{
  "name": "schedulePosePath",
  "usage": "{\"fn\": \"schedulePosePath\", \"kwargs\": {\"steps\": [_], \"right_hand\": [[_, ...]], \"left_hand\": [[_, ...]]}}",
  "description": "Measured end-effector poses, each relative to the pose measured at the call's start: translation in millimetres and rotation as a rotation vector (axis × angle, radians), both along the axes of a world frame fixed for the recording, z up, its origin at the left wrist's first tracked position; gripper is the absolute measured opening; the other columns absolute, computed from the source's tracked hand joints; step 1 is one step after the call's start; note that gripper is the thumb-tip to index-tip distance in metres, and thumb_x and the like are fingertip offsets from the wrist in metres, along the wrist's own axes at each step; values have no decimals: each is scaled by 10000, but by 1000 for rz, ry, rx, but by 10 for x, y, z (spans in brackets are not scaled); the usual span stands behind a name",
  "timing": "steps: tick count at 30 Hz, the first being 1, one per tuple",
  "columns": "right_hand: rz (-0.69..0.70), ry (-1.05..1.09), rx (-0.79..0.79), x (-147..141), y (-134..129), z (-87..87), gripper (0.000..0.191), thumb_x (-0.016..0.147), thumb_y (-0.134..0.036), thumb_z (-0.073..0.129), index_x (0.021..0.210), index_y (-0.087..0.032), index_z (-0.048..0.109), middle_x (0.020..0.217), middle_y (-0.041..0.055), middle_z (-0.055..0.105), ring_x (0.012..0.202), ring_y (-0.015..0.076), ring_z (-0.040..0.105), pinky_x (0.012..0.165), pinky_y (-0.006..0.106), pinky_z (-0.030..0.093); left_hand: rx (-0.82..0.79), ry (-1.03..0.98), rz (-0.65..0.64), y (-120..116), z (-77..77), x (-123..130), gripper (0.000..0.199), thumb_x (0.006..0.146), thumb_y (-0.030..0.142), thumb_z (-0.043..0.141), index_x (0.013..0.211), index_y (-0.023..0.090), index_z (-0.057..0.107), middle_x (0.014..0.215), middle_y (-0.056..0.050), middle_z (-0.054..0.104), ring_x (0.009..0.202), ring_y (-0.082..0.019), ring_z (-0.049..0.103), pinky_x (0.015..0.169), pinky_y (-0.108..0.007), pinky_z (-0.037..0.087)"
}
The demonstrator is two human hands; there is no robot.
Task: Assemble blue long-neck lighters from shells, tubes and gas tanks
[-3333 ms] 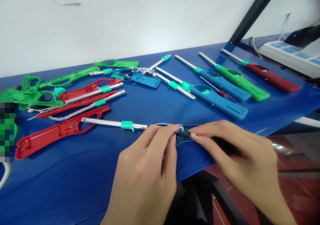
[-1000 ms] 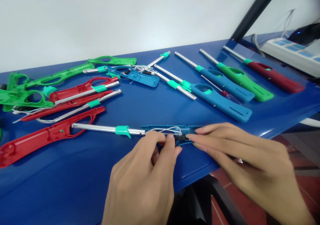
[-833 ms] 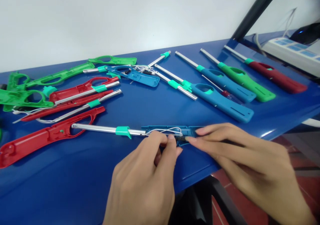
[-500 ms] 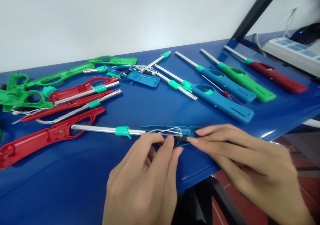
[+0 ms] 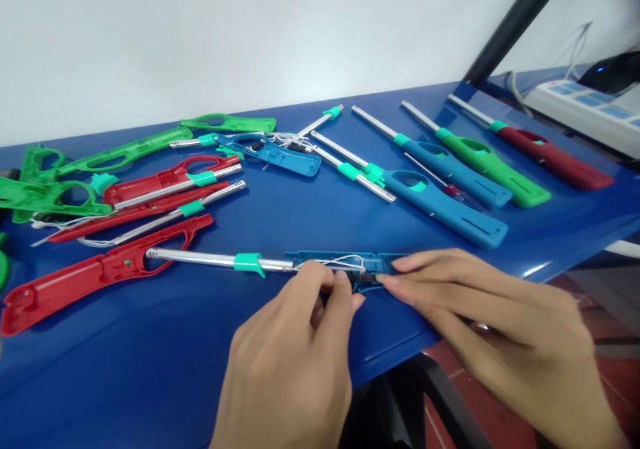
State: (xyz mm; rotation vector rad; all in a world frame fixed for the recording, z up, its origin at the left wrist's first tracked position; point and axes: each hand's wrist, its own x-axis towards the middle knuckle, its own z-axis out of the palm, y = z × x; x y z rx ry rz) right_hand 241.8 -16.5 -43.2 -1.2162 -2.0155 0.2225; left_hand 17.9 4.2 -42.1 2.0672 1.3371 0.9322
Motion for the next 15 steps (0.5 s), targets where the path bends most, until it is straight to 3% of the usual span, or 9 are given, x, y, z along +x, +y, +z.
{"fn": "schedulePosePath", "kwargs": {"steps": [15], "right_hand": [[-37,-22,12,16,-22,-36,304,1005,-49,659,1190,-256,783,1165,-26,784,1154,85,704,1072,184,543]], "left_hand": [[-80,-28,64,-25,63,98,201,1049,195,541,877,246,632,817,57,752,673,-107,728,573,-189,544]]}}
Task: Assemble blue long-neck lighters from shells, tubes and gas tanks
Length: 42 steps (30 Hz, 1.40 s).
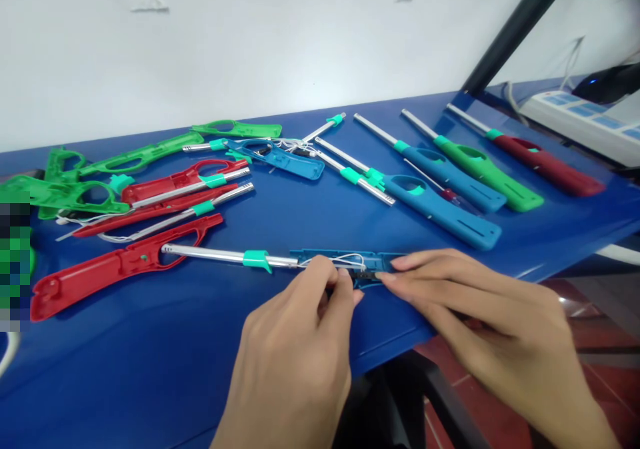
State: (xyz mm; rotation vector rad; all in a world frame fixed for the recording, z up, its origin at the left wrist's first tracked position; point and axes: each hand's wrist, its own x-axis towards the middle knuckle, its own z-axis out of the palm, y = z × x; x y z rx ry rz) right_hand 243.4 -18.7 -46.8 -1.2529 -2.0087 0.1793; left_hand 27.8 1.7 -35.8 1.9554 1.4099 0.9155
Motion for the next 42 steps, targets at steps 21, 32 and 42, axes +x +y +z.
{"fn": "schedulePosePath", "kwargs": {"steps": [21,32,42], "right_hand": [[6,-24,22,-15,42,51,315,979,-23,655,1152,-236,811,1098,-13,805,1081,91,741,996,152,591],[6,-9,26,-22,44,86,302,991,-40,628,1127,-224,825,1069,5,816,1030,110,763,947,157,626],[-8,26,-130,27,30,66,353,1034,-111,606,1197,-358,798,1139,-79,806,1088,86,756,957,135,615]], "left_hand": [[276,177,212,-87,-23,210,65,936,157,706,935,217,731,1015,-38,581,711,-117,676,595,-197,609],[314,320,179,-46,-10,216,185,919,63,623,945,234,559,1048,-31,584,619,-101,636,408,-212,491],[293,334,115,-15,8,194,206,923,41,586,922,237,521,996,-7,589,556,-85,611,399,-214,471]]}}
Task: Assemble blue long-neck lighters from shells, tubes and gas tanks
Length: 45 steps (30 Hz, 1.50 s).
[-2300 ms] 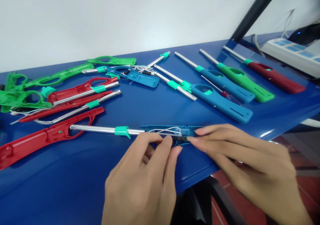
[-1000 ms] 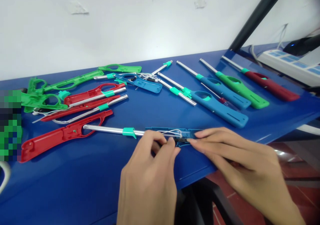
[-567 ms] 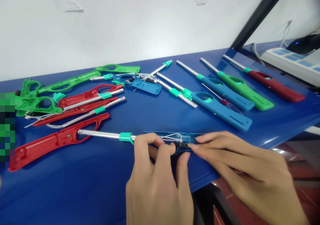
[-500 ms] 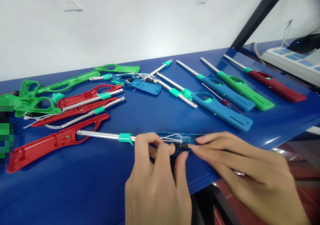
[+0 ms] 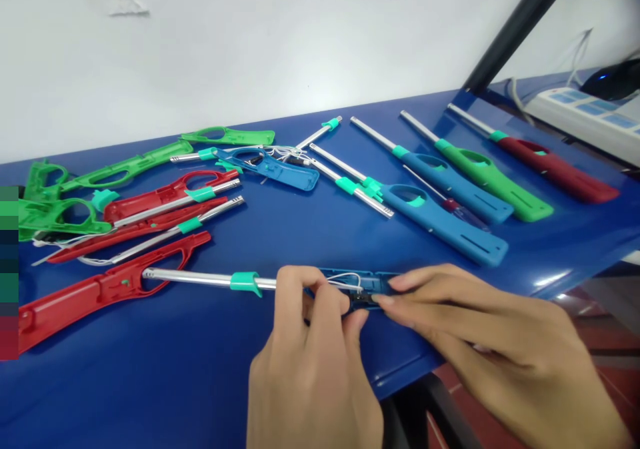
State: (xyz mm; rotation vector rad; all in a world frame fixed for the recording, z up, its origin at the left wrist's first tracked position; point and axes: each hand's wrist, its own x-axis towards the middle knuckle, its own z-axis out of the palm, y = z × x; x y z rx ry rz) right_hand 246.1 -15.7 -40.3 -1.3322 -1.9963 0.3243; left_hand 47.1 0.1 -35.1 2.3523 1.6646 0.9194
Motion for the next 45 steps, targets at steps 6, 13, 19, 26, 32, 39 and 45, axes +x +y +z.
{"fn": "schedulePosePath", "kwargs": {"steps": [6,13,19,26,32,39,45], "right_hand": [[35,-6,13,-8,50,36,348,1029,-92,591,1159,-330,810,1095,-67,823,1053,98,773,939,150,633],[13,21,16,-12,22,-2,348,1025,-84,596,1158,-325,809,1104,-48,817,1067,111,769,937,171,642],[-5,-2,73,14,57,-3,303,1026,-94,615,1137,-288,820,1103,-33,816,1059,102,760,940,156,628],[-1,31,117,4,64,-16,277,995,-88,674,1135,-271,828,1091,-5,823,1036,147,778,919,235,664],[9,56,161,-8,64,-61,340,972,-55,699,1171,-306,815,1083,-22,834,1026,163,785,912,283,667],[-7,61,186,13,45,-140,247,975,-114,741,1129,-300,786,1096,-72,827,1056,123,766,1012,235,600],[57,24,172,116,13,-161,288,991,-115,718,1169,-335,769,1121,-84,815,1095,122,760,1032,233,595]], "left_hand": [[-40,-59,-64,60,27,-16,233,928,10,546,896,239,511,979,-10,597,568,-74,620,449,-185,494],[-41,-121,8,-6,-24,29,232,941,17,559,891,241,531,966,-1,584,617,-75,652,493,-185,514],[85,-130,113,-90,-64,128,158,962,59,639,994,210,674,997,-2,661,637,-75,641,516,-219,496],[45,-210,36,-193,-44,-21,230,998,57,595,1092,158,779,1076,-31,723,685,-45,681,647,-170,554],[144,-167,121,-283,0,-338,187,1011,103,659,1088,242,757,1107,3,719,803,-67,696,734,-202,546],[256,-54,167,-143,34,-754,111,1038,218,665,1088,252,758,1107,-20,723,939,-157,689,833,-305,533],[321,120,-6,11,31,-960,264,1042,176,639,1296,210,700,1325,-96,701,1267,-303,630,1077,-472,497]]}}
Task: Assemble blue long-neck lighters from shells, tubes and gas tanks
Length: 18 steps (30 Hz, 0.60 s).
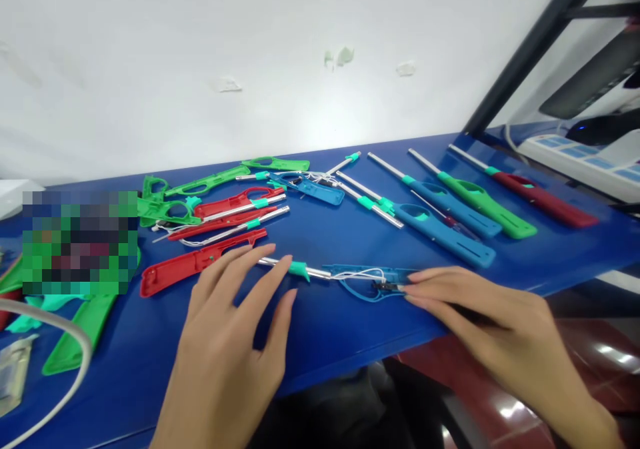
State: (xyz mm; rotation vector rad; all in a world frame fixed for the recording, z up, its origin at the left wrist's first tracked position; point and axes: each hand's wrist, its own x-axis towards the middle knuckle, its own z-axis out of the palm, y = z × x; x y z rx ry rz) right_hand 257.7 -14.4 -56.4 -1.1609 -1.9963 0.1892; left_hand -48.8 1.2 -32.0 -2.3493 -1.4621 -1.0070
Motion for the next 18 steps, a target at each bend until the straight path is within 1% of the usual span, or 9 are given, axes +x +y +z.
{"fn": "schedulePosePath", "kwargs": {"steps": [3,7,10,13,15,18], "right_hand": [[20,-30,-15,57,-25,-2,301,1007,-123,695,1185,-357,761,1133,-97,806,1107,107,753,1040,208,583],[29,-49,-19,106,-38,15,281,1019,-142,677,1184,-354,760,1137,-95,804,1095,99,753,1035,182,578],[26,-58,-17,107,-35,35,248,1023,-153,670,1155,-338,770,1123,-83,811,1060,105,762,1000,178,598],[34,-56,-11,92,-29,48,230,1020,-153,672,1135,-324,774,1102,-75,817,1047,112,766,990,187,608],[31,-47,-9,82,-26,51,233,1019,-147,669,1137,-318,775,1098,-70,818,1041,115,767,984,193,614],[26,-45,-7,78,-26,46,231,1020,-144,664,1133,-311,777,1089,-60,820,1016,125,773,954,210,631]], "left_hand": [[-27,83,-88,88,-41,-18,319,1038,151,648,1351,214,654,1384,-101,703,1346,-351,598,1104,-563,460],[-53,95,-175,171,-92,8,296,1043,84,639,1295,238,648,1265,-51,760,1292,-307,649,1143,-586,404],[-56,111,-203,192,-108,13,364,1003,-9,638,1271,238,646,1219,-49,739,1209,-257,670,1160,-549,391],[-41,138,-185,193,-100,9,452,955,-78,632,1280,235,654,1221,-65,703,1101,-232,648,1136,-508,423],[-34,136,-172,195,-84,15,432,953,-74,630,1264,222,677,1206,-73,703,1062,-233,628,1108,-490,452],[-36,131,-190,203,-58,32,376,970,-49,622,1233,204,711,1189,-86,711,1046,-243,616,1047,-467,491]]}}
